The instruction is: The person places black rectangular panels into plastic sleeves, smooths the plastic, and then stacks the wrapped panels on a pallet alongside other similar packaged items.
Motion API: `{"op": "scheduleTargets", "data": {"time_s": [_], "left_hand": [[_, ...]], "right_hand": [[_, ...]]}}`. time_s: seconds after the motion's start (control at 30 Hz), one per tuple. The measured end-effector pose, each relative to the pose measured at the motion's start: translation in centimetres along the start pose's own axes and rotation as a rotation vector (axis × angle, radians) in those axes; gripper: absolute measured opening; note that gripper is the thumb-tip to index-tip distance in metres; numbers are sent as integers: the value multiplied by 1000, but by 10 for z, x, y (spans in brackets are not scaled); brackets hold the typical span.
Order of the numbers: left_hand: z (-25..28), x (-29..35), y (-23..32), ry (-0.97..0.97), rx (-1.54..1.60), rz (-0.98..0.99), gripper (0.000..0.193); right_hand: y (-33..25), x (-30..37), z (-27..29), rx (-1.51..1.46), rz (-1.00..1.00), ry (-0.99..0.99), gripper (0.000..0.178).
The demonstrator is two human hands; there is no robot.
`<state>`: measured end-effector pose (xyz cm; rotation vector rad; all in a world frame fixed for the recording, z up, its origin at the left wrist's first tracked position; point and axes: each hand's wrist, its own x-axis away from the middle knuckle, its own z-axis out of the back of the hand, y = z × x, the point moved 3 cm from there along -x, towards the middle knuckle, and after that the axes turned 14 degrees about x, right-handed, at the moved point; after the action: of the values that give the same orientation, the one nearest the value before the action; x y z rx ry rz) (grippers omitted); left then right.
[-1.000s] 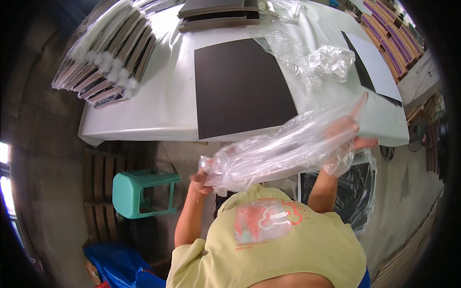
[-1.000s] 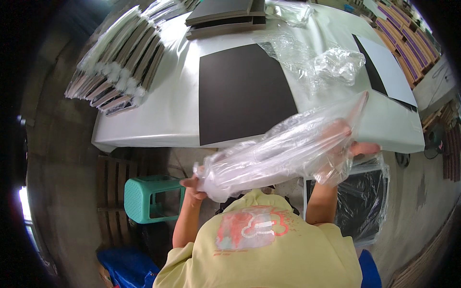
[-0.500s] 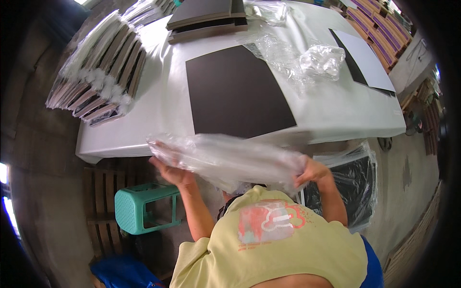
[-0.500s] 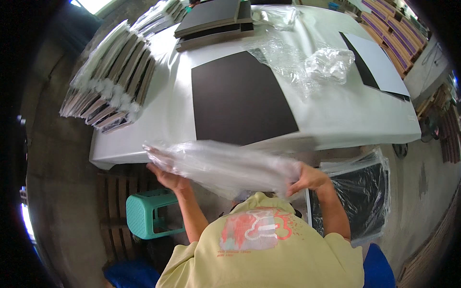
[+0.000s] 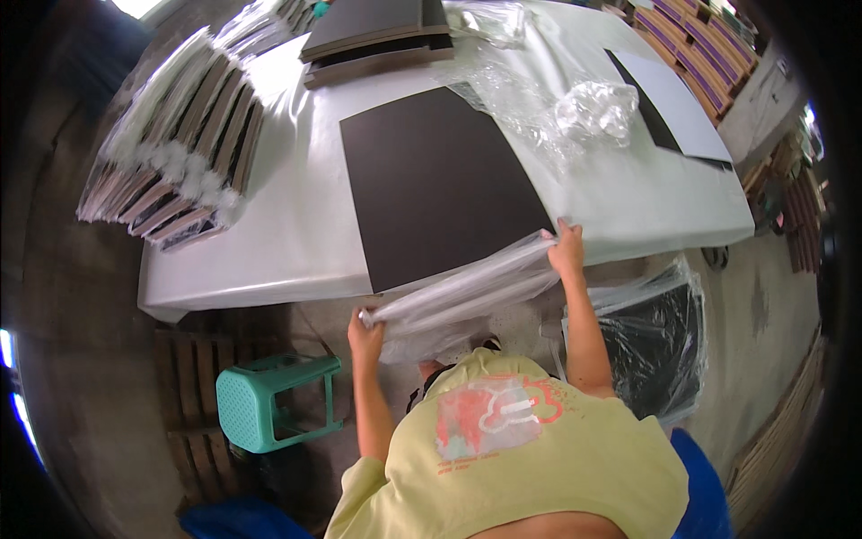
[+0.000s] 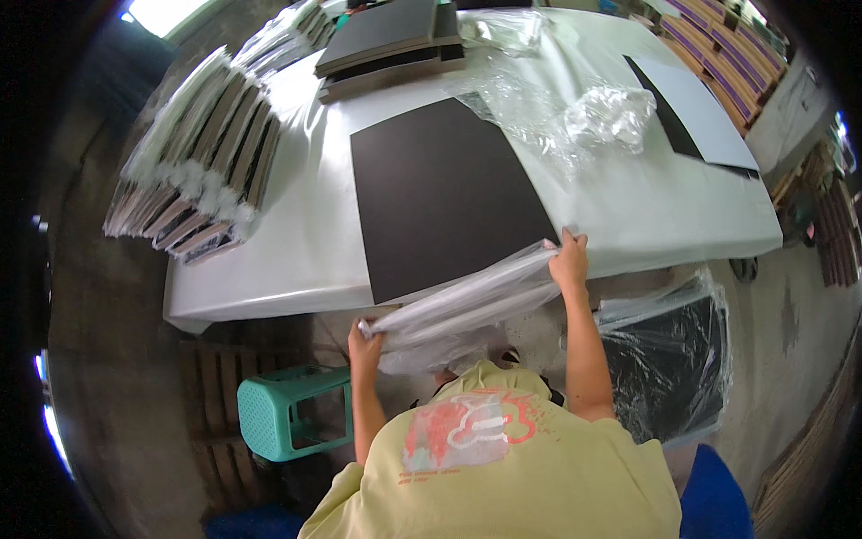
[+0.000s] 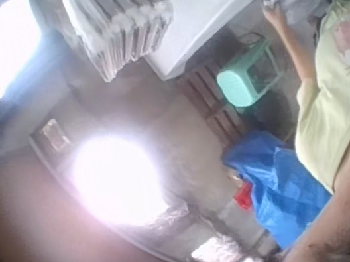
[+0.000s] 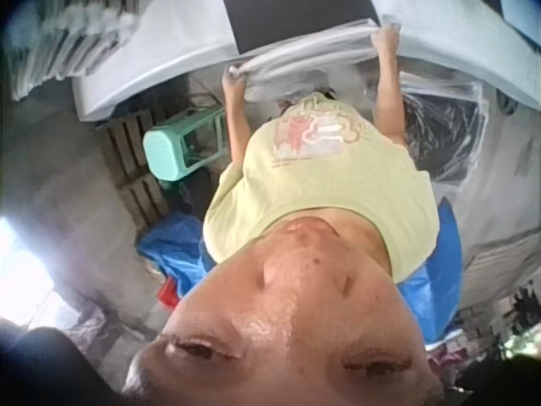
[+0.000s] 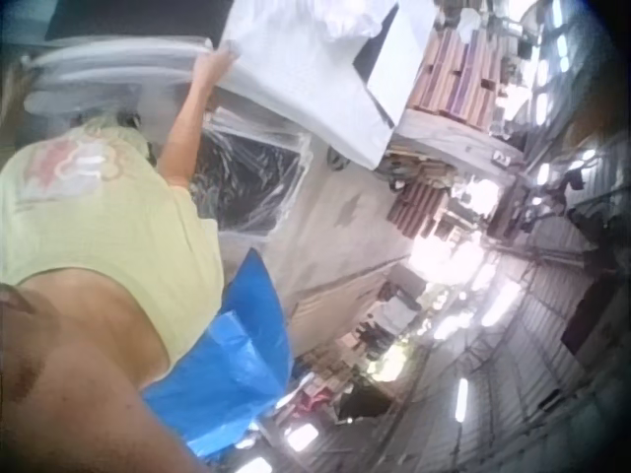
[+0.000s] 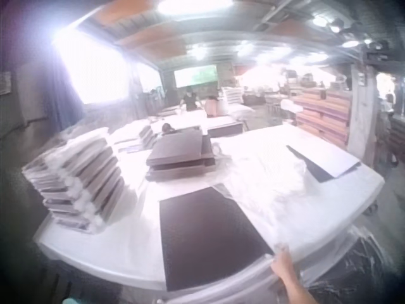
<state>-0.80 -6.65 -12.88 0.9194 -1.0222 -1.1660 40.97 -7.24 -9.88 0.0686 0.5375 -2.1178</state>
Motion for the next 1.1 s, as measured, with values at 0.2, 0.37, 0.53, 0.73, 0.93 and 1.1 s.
{"op": "scheduleTargets", "data": {"time_s": [0.2,0.37,0.53,0.73,0.93,1.1], "left_hand": [[-19,-22,29,390,-264,-222,36],[25,-44,19,383,-230,-167,29],[33,-23,77,298,-44,-349,17],[62,2,10,-95,523,-13,25],[48,11,-6,-38,605,57,47],[61,-11,-33,-195,327,121,20]], "right_hand": [[-37,25,-15,130,128,-197,46],[-50,56,-8,-2,93,-160,50],[-47,54,14,-157,52,-82,49],[-12,72,36,-534,-178,-93,18],[27,91,-24,-853,-398,-207,24],[39,75,-29,-1142,-302,-528,33]]}}
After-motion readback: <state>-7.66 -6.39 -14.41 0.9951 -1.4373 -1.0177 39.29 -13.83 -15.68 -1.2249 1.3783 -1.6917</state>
